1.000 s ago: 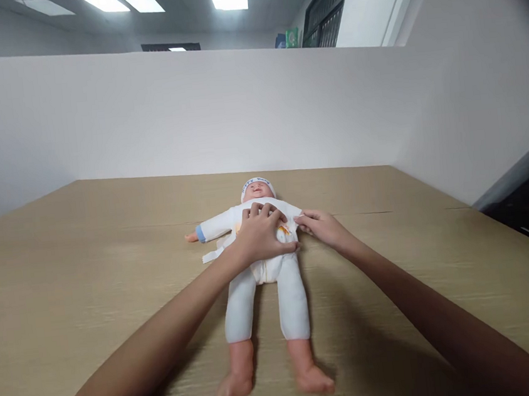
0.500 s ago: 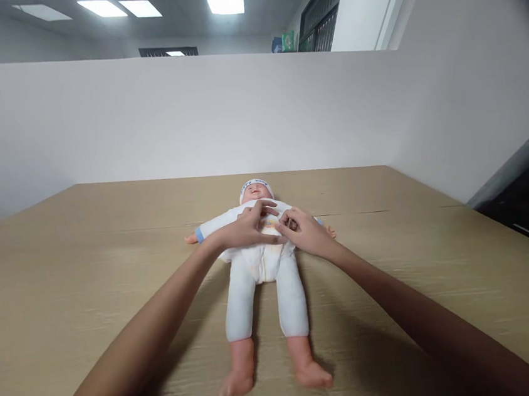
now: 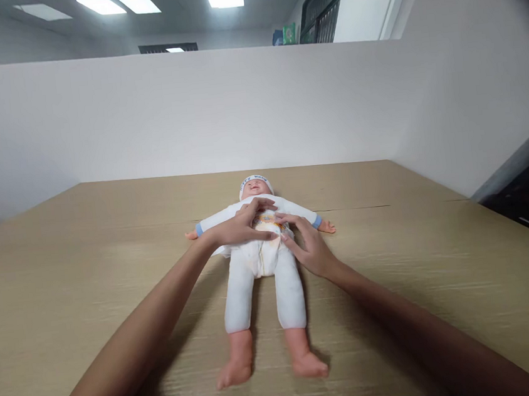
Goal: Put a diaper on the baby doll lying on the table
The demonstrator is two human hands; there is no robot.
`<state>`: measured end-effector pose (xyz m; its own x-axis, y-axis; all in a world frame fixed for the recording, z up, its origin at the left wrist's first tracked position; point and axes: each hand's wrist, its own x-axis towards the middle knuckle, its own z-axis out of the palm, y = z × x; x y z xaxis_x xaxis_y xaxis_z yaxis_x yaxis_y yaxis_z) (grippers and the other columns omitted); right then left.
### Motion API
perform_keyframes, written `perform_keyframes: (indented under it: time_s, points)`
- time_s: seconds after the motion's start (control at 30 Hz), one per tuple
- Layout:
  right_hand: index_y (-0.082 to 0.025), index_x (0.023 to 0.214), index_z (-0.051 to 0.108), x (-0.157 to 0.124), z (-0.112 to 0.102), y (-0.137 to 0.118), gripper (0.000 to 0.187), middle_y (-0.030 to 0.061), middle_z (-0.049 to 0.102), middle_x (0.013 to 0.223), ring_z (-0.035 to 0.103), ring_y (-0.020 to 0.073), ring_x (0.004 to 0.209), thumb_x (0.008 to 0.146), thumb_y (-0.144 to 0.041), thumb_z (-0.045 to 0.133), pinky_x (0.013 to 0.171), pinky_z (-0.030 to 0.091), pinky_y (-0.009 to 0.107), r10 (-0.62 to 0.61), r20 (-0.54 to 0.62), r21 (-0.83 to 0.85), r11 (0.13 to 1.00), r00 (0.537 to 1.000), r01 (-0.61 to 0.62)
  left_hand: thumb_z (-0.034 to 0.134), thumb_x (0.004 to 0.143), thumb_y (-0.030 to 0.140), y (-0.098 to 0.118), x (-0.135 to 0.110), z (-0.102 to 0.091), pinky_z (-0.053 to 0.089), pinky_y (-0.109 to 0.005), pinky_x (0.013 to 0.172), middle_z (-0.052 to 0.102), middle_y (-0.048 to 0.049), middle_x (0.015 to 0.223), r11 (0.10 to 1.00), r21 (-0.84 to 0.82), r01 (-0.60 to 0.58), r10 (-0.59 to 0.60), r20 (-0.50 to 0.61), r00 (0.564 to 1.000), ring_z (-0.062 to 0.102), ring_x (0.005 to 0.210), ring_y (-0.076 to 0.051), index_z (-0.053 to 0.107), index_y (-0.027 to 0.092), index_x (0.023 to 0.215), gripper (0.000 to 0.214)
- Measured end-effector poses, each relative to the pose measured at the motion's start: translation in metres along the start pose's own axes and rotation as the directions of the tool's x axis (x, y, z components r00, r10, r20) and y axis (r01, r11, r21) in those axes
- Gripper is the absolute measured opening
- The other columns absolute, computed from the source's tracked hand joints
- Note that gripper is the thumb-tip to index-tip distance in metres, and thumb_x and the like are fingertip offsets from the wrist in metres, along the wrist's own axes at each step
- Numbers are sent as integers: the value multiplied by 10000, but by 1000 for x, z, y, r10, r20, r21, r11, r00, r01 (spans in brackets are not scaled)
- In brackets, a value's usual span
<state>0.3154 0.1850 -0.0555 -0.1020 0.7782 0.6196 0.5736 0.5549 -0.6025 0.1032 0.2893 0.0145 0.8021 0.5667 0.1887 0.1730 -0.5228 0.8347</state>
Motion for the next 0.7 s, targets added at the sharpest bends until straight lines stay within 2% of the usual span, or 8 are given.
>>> perform_keyframes:
  time_s: [0.13, 0.3, 0.4, 0.47, 0.57, 0.7]
  points:
    - [-292, 1487, 518, -3, 3, 4, 448, 79, 600, 1516, 545, 261, 1409, 1050, -390, 511, 1225, 404, 483, 29, -8, 9, 1000, 1000, -29, 846, 775, 395, 0, -1, 1, 419, -475, 1172, 606, -89, 1466, 997, 75, -1, 3, -23, 1000, 476, 1460, -337, 605, 294, 1384, 663]
    - [-318, 1522, 540, -2, 1, 2, 459, 41, 580, 1557, 485, 255, 1477, 1077, -375, 443, 1260, 350, 512, -95, 59, -78, 992, 994, 99, 820, 811, 405, 1, -6, 9, 440, -440, 1163, 577, -96, 1481, 997, 47, -67, 70, -61, 996, 518, 1414, -312, 567, 266, 1383, 641]
    - [-322, 1563, 497, -2, -3, 1, 491, 34, 552, 1586, 438, 253, 1517, 1083, -383, 417, 1272, 324, 526, -116, 105, -158, 979, 988, 131, 769, 876, 435, -4, -20, 13, 429, -403, 1176, 577, -91, 1477, 991, 27, -131, 134, -178, 975, 531, 1403, -285, 565, 262, 1373, 565]
    - [-319, 1599, 444, -2, -6, 1, 519, 33, 509, 1621, 415, 250, 1534, 1087, -383, 391, 1271, 319, 522, -123, 149, -198, 968, 981, 151, 685, 945, 459, -12, -37, 11, 402, -403, 1192, 588, -92, 1460, 987, 90, -136, 155, -266, 951, 520, 1407, -279, 586, 256, 1340, 455]
    - [-313, 1629, 385, -3, -11, 5, 544, 36, 462, 1655, 422, 248, 1531, 1090, -382, 361, 1274, 296, 519, -138, 209, -249, 950, 968, 189, 568, 1008, 479, -32, -69, 1, 370, -419, 1188, 621, -94, 1407, 968, 247, -39, 129, -361, 923, 534, 1359, -283, 623, 247, 1267, 352]
    - [-304, 1594, 426, 1, -16, 4, 513, 45, 536, 1600, 460, 256, 1503, 1090, -378, 377, 1275, 259, 535, -153, 213, -319, 923, 965, 217, 566, 977, 535, -65, -106, -14, 415, -437, 1066, 674, -119, 1245, 899, 386, 207, -6, -462, 887, 569, 1209, -320, 644, 219, 1133, 360]
